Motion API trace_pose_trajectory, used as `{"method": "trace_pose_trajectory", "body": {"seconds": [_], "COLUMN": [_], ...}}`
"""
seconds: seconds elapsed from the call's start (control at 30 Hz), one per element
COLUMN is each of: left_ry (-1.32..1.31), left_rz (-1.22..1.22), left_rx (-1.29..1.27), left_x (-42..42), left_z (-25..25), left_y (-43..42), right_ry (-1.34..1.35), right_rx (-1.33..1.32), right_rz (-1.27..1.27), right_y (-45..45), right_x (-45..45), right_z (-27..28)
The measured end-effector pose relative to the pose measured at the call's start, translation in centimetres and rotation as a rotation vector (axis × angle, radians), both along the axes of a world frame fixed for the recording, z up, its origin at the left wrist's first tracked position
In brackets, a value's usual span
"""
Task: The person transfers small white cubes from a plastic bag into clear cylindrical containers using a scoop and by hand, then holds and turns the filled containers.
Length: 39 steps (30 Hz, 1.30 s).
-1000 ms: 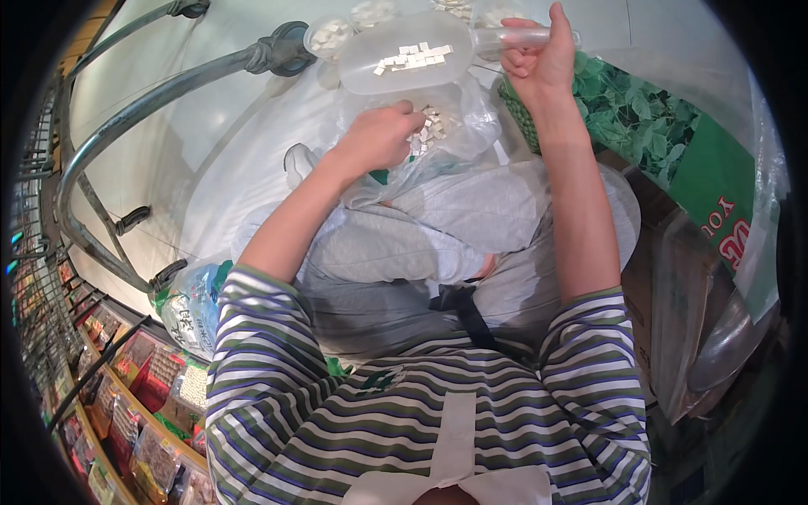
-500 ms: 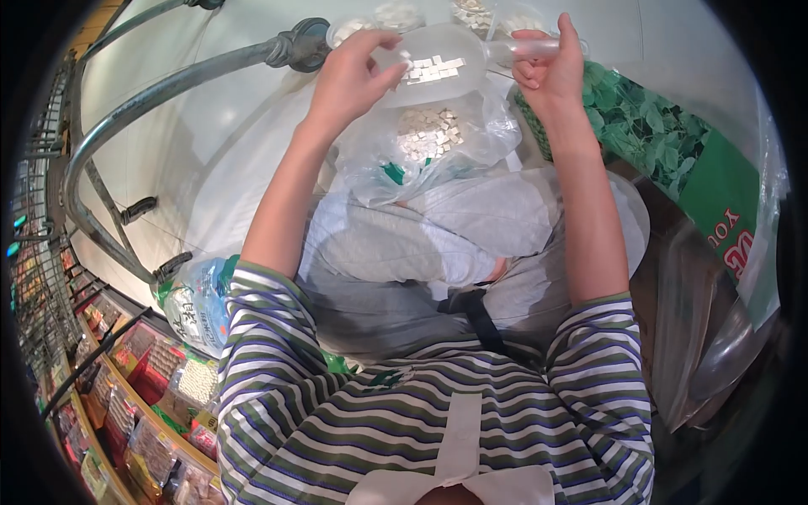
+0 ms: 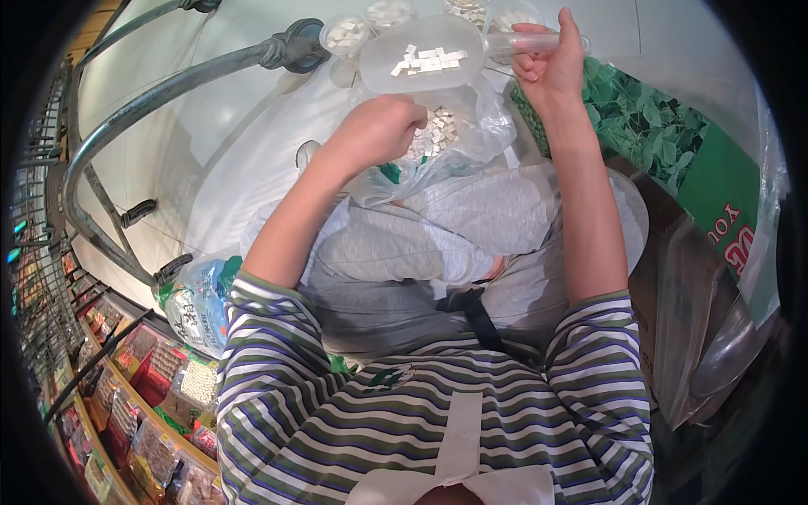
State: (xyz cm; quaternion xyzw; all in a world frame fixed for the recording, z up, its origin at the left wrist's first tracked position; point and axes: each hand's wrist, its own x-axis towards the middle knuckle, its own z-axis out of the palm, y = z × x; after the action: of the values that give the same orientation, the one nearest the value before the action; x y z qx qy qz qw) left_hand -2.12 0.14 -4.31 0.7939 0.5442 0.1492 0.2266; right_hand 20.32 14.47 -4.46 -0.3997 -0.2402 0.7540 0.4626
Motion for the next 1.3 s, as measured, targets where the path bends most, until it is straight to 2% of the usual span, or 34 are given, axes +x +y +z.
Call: {"method": "trace_pose_trajectory", "body": {"seconds": [0.07, 0.2, 0.3, 0.37, 0.47, 1.0, 1.07, 1.2, 1.3], "left_ry": [0.153, 0.281, 0.343, 0.340, 0.342, 0.414, 0.501, 0.455, 0.396], "left_rz": [0.040, 0.068, 0.084, 0.057, 0.033, 0.038, 0.021, 0.031, 0.091], "left_rx": [-0.160, -0.177, -0.122, -0.082, -0.054, -0.007, -0.032, 0.012, -0.028], "left_x": [-0.1, -0.4, 0.0, 0.2, 0.3, 0.8, 1.1, 0.5, 0.2], "left_z": [-2.3, -8.2, -10.7, -10.6, -10.3, -9.7, -9.7, -10.0, -7.1], "left_y": [0.2, 0.5, 0.4, 0.3, 0.3, 0.0, -0.1, 0.1, 0.7], "right_ry": [-0.039, 0.012, 0.036, 0.043, 0.057, 0.045, 0.051, 0.041, 0.042], "right_rx": [-0.004, -0.011, -0.014, -0.020, -0.090, -0.041, -0.041, -0.057, -0.072], "right_rz": [-0.006, -0.028, -0.010, 0.001, -0.110, -0.088, -0.083, -0.090, -0.100], "right_y": [0.1, 0.1, 0.2, 0.0, -0.3, -0.3, -0.2, -0.2, -0.1], "right_x": [-0.2, 0.0, 0.3, 0.1, -0.6, -0.5, -0.5, -0.5, -0.5], "right_z": [0.0, -0.1, -0.4, -0.1, 0.1, -0.2, -0.3, -0.3, -0.3]}}
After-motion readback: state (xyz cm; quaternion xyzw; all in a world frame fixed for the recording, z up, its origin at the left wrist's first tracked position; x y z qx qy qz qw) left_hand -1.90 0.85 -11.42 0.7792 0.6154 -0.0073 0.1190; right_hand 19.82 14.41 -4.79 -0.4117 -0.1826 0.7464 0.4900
